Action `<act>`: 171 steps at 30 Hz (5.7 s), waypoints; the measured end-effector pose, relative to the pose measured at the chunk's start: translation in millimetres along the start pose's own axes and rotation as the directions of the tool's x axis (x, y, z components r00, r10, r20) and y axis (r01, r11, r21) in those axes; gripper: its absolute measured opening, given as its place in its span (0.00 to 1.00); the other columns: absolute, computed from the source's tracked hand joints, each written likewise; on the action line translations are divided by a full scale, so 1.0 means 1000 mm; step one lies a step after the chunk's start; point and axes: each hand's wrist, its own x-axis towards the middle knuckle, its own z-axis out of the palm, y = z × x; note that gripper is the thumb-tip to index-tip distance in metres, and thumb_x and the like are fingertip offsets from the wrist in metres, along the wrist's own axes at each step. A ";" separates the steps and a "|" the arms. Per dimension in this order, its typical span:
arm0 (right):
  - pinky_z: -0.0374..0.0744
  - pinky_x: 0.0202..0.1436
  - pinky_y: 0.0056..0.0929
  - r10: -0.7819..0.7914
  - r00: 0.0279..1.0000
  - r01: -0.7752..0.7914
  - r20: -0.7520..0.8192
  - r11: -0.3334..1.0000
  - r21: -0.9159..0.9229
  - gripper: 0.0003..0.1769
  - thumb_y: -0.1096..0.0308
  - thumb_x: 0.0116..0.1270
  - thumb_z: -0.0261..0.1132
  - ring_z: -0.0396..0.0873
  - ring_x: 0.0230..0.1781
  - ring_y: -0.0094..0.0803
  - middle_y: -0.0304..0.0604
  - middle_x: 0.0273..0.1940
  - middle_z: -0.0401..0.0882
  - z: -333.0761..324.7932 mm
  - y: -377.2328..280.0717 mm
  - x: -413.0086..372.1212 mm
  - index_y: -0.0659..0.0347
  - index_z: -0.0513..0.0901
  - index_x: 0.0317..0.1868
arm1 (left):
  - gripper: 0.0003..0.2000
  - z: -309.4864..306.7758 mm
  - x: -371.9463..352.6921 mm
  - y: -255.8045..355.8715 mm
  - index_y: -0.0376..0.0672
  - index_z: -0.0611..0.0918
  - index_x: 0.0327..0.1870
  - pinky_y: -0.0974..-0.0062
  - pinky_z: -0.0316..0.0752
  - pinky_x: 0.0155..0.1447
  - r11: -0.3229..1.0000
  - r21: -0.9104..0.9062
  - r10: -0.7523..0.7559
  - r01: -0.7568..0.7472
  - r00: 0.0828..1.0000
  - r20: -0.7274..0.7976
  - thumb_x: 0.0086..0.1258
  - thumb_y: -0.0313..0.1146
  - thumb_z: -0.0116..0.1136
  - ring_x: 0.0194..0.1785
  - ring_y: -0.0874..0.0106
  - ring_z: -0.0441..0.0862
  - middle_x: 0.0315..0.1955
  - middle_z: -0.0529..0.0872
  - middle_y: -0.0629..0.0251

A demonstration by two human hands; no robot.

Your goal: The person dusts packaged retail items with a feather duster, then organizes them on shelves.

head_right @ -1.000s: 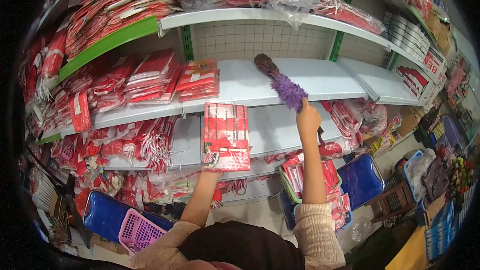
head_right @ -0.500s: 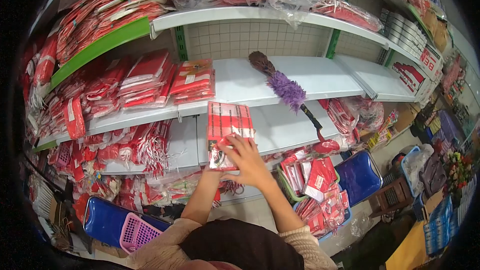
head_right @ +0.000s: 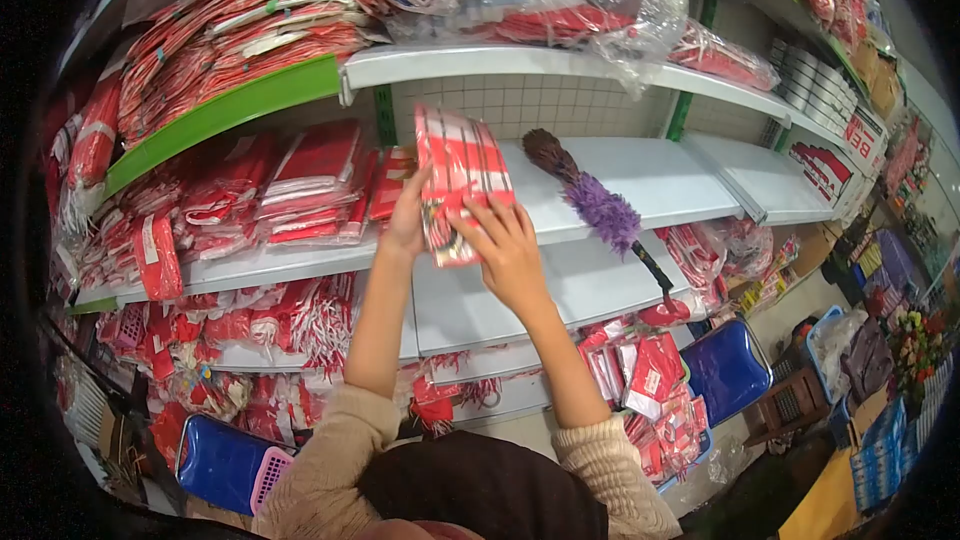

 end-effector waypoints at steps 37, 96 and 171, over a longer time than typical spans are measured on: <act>0.73 0.46 0.29 0.722 0.690 -0.602 0.052 0.533 0.594 0.30 0.52 0.68 0.55 0.76 0.39 0.34 0.52 0.42 0.80 0.141 0.015 0.036 0.68 0.69 0.61 | 0.35 -0.080 -0.064 -0.024 0.33 0.52 0.70 0.60 0.44 0.72 0.254 0.966 0.706 -0.050 0.692 -0.150 0.71 0.48 0.46 0.72 0.53 0.49 0.68 0.51 0.46; 0.77 0.34 0.27 0.821 -0.398 -0.902 -0.410 -0.270 0.337 0.14 0.70 0.64 0.59 0.79 0.31 0.30 0.47 0.35 0.82 -0.132 -0.044 -0.576 0.64 0.76 0.50 | 0.17 0.111 -0.230 -0.615 0.40 0.73 0.58 0.83 0.71 0.43 0.640 0.538 -0.753 0.549 0.587 0.297 0.68 0.31 0.52 0.44 0.81 0.76 0.49 0.79 0.67; 0.79 0.49 0.27 0.883 -0.196 -0.182 -0.427 0.395 0.901 0.21 0.81 0.62 0.59 0.80 0.45 0.30 0.48 0.48 0.78 -0.231 -0.050 -0.322 0.67 0.70 0.56 | 0.31 0.211 -0.105 -0.318 0.38 0.58 0.68 0.59 0.53 0.70 0.546 -0.482 -0.446 0.685 0.725 0.526 0.69 0.46 0.44 0.69 0.61 0.59 0.67 0.62 0.56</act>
